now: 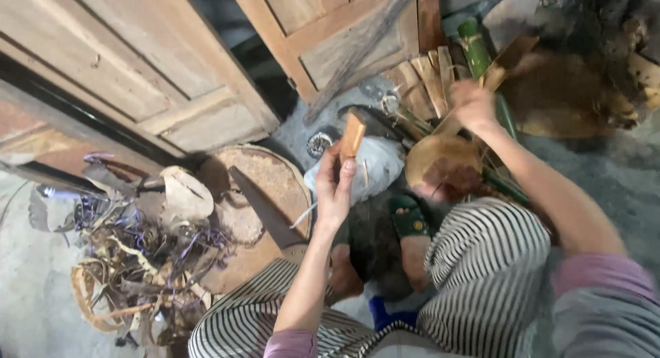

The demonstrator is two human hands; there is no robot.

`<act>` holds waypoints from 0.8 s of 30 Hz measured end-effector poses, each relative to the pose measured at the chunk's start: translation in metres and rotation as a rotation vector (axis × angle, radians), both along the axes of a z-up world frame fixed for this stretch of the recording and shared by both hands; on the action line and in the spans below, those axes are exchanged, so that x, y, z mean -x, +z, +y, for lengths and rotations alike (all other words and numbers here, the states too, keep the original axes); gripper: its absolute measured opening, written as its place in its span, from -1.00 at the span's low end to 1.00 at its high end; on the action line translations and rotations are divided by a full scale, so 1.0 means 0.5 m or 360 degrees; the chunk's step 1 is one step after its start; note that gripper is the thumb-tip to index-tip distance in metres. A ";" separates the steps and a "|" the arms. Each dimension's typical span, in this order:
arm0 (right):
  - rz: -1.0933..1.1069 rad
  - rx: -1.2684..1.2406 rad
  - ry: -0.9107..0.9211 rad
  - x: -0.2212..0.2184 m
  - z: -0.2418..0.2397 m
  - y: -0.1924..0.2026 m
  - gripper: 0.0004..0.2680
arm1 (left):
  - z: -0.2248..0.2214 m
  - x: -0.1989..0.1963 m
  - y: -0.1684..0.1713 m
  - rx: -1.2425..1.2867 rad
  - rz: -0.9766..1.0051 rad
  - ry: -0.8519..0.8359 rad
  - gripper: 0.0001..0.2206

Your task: Shaping and assembling wooden components for a traditional instrument using a hand saw and a carving knife.

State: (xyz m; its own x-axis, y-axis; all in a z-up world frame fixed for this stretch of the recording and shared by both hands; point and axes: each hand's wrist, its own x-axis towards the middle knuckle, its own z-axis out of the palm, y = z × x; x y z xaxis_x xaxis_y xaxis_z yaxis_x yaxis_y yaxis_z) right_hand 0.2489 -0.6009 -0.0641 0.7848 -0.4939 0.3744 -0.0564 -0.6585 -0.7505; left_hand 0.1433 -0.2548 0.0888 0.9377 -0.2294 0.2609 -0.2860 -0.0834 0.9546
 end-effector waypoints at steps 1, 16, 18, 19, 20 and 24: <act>-0.0924 -0.0336 -0.0547 0.005 0.008 -0.029 -0.69 | 0.008 0.019 0.001 0.0019 -0.0001 0.0032 -0.69; -0.0349 -0.0548 0.0707 0.347 -0.075 0.395 -0.89 | 0.110 0.085 0.022 0.0236 0.0000 0.0134 -0.69; -0.0201 -0.0624 0.0913 0.367 0.056 0.474 -0.87 | 0.101 0.099 0.080 0.0100 -0.0141 0.0130 -0.68; -0.0035 -0.0718 0.1093 0.383 0.127 0.505 -0.84 | 0.104 0.115 0.106 -0.0059 -0.0256 0.0109 -0.66; -0.0019 -0.0728 0.1134 0.364 0.147 0.483 -0.84 | 0.105 0.116 0.115 -0.0067 -0.0247 0.0151 -0.66; -0.0021 -0.1315 0.1261 0.309 0.272 0.441 -0.86 | 0.120 0.084 0.101 -0.0105 -0.0342 0.0094 -0.61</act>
